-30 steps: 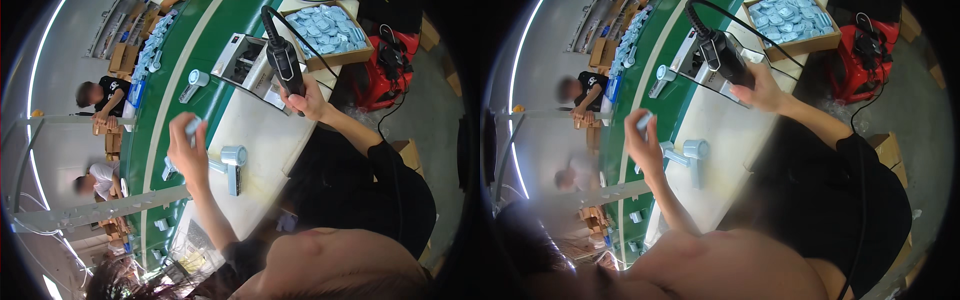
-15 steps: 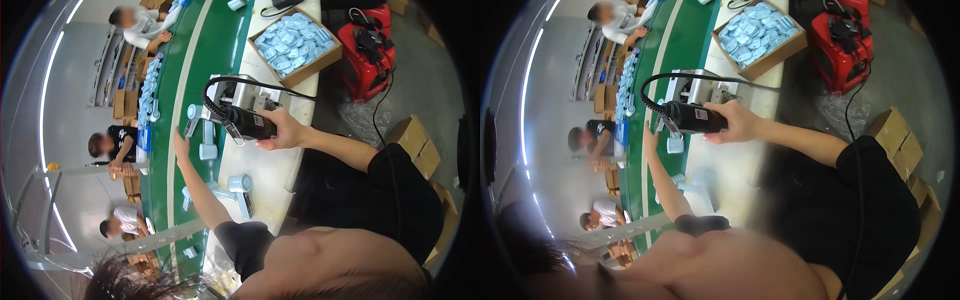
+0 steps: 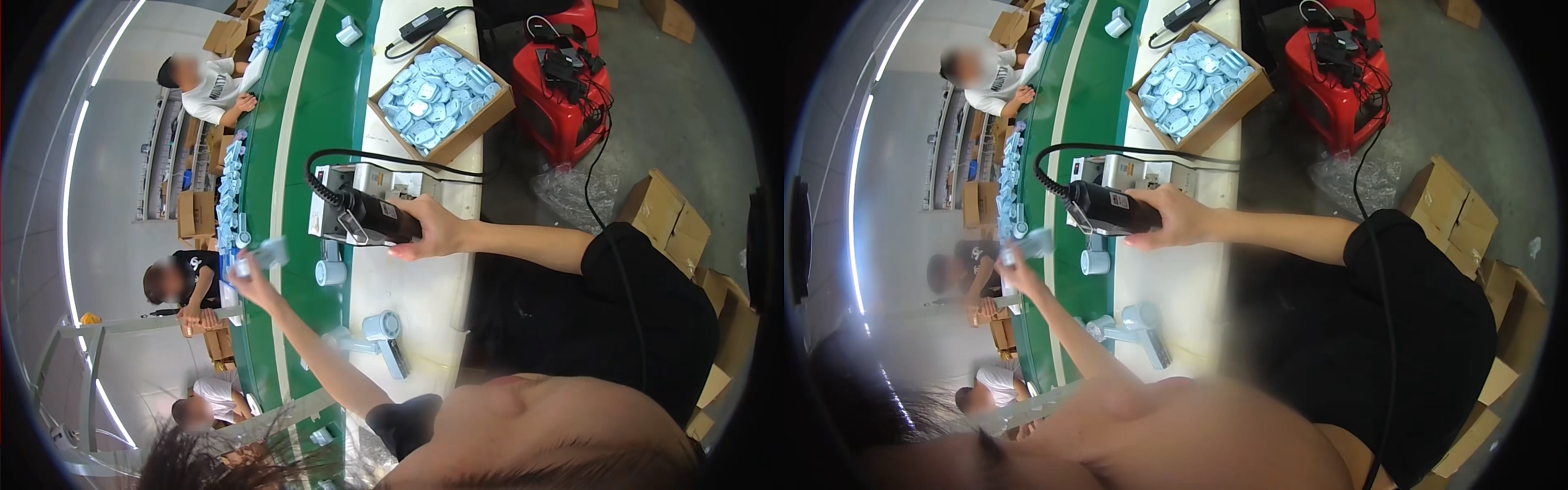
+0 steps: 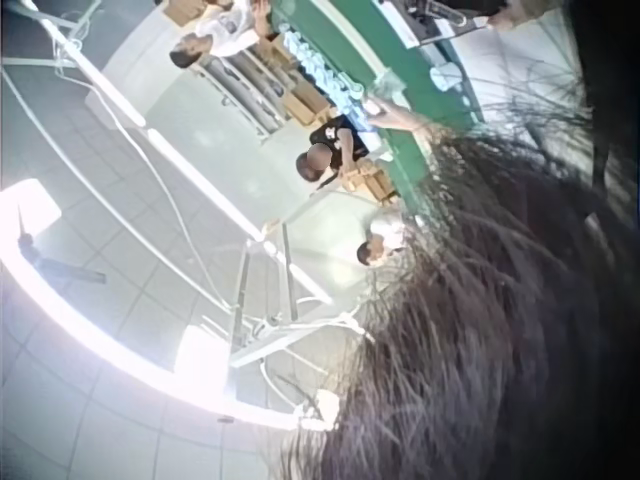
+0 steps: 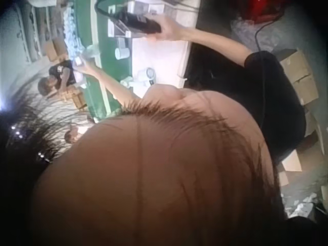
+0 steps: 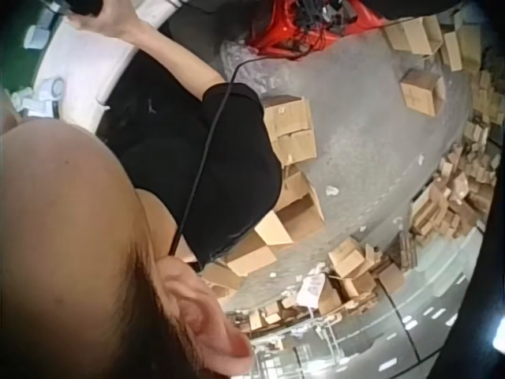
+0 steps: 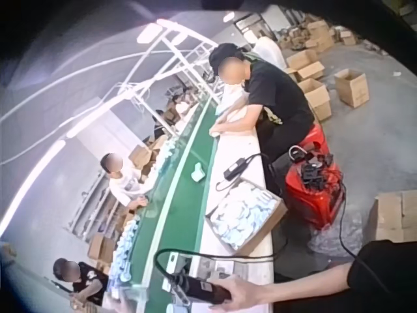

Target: Use an electric screwdriver to fasten screws into plastic electronic components on an assembly line.

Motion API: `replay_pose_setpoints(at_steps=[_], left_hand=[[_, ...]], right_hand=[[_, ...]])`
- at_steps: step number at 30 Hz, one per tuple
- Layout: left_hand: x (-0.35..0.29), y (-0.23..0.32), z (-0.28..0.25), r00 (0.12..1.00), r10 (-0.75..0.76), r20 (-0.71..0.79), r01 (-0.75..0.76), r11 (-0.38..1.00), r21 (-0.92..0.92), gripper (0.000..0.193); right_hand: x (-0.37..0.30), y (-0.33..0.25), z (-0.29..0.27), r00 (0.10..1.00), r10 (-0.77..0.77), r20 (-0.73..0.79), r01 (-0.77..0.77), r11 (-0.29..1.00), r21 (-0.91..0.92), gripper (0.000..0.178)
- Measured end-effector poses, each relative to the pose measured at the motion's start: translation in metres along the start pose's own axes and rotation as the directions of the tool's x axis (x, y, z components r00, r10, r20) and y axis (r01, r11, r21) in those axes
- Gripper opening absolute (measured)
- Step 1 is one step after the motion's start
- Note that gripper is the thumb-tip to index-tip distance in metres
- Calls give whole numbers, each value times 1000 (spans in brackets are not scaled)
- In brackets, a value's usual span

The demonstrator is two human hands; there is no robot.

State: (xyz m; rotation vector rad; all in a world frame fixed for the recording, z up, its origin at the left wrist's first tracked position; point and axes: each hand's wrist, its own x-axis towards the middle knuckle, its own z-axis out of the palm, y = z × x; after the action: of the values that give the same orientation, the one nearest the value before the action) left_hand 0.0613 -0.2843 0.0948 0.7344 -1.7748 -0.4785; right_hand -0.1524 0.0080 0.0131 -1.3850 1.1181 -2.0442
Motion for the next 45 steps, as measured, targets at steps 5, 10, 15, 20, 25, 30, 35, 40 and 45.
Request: replay_pose_setpoints(at_steps=[5, 10, 15, 20, 25, 30, 35, 40, 45], left_hand=[[-12, 139, -3, 948, 192, -255, -249, 944, -215, 40], [-94, 216, 40, 887, 350, -302, -356, 934, 36, 53], [-197, 209, 90, 996, 8, -85, -52, 843, -535, 26], [-230, 177, 108, 970, -139, 198, 234, 748, -621, 35], [-232, 179, 101, 958, -112, 263, 263, 706, -657, 59], [-228, 184, 86, 917, -168, 361, 369, 700, -611, 61], [-235, 161, 95, 992, -63, 105, 118, 710, -695, 51], [-238, 172, 88, 946, -213, 244, 322, 691, -647, 90], [-246, 164, 86, 975, -165, 147, 217, 836, -504, 115]], right_hand=[[14, -8, -18, 991, 134, -17, -135, 989, -64, 42], [54, -43, -96, 987, 33, -159, -118, 820, -560, 38], [82, -24, -178, 965, 198, 171, 77, 409, -909, 31], [92, -21, -147, 855, 465, 231, 88, 309, -947, 31], [88, -19, -142, 883, 412, 225, 130, 246, -960, 33], [89, -29, -150, 986, 60, 154, 107, 480, -871, 32], [58, -89, -54, 830, 479, 286, -375, 858, -351, 33], [32, -94, -14, 755, 366, 544, -144, 902, -407, 35], [19, -80, -4, 770, 327, 548, -55, 890, -454, 41]])
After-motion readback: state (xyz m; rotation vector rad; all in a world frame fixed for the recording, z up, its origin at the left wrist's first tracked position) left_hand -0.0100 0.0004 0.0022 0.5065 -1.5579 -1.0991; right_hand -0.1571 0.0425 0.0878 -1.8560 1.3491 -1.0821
